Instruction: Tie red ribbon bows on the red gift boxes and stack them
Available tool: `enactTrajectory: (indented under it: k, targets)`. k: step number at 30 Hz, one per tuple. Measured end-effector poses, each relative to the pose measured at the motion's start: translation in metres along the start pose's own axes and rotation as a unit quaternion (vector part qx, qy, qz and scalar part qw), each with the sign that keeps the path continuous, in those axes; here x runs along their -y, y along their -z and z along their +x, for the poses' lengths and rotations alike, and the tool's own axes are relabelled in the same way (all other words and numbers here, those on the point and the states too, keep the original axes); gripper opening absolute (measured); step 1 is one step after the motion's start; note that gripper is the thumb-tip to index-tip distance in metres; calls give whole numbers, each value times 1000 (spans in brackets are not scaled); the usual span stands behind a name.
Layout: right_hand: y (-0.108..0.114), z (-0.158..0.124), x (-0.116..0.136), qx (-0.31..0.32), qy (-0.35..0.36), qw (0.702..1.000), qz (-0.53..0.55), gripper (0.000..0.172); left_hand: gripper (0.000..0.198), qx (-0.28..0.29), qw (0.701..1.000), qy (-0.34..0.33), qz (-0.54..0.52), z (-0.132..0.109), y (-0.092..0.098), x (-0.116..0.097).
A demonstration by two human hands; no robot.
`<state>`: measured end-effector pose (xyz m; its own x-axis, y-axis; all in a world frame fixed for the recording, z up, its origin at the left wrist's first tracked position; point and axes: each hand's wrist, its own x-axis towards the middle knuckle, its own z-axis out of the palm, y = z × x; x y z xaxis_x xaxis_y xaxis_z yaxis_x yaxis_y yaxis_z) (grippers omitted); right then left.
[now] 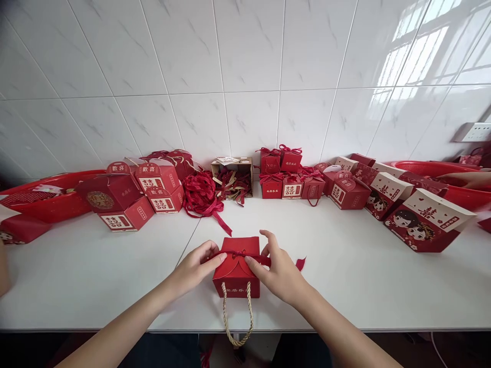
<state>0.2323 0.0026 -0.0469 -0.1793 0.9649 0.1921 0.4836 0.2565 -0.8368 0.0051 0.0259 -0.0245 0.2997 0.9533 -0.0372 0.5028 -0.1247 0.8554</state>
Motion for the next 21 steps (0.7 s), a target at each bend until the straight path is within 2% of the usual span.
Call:
enactTrajectory:
  k: [2, 4, 6, 8, 10, 12, 15, 18, 21]
  targets:
    - [12, -1, 0, -1, 43, 999, 8, 34, 37, -3, 999, -7, 31, 0, 8, 1]
    - [27, -4, 0, 17, 98, 995, -11, 15, 32, -20, 998, -10, 54, 1, 18, 2]
    - [39, -7, 1, 58, 145, 986, -62, 20, 23, -9, 997, 6, 71, 3, 30, 3]
    - [42, -11, 0, 75, 163, 975, -128, 25, 17, 65, 994, 37, 82, 7, 40, 1]
    - [36, -12, -2, 20, 164, 967, -192, 26, 14, 171, 981, 59, 78, 14, 48, -2]
    - [25, -10, -4, -86, 176, 951, -237, 28, 13, 258, 962, 63, 62, 22, 52, -6]
    - [12, -3, -2, -213, 234, 920, -230, 31, 10, 330, 941, 58, 38, 31, 54, -11]
    - [8, 3, 7, -245, 264, 919, -162, 29, 10, 356, 933, 53, 18, 34, 52, -13]
    - [7, 6, 15, -229, 229, 941, -101, 30, 11, 364, 930, 52, 7, 32, 53, -14]
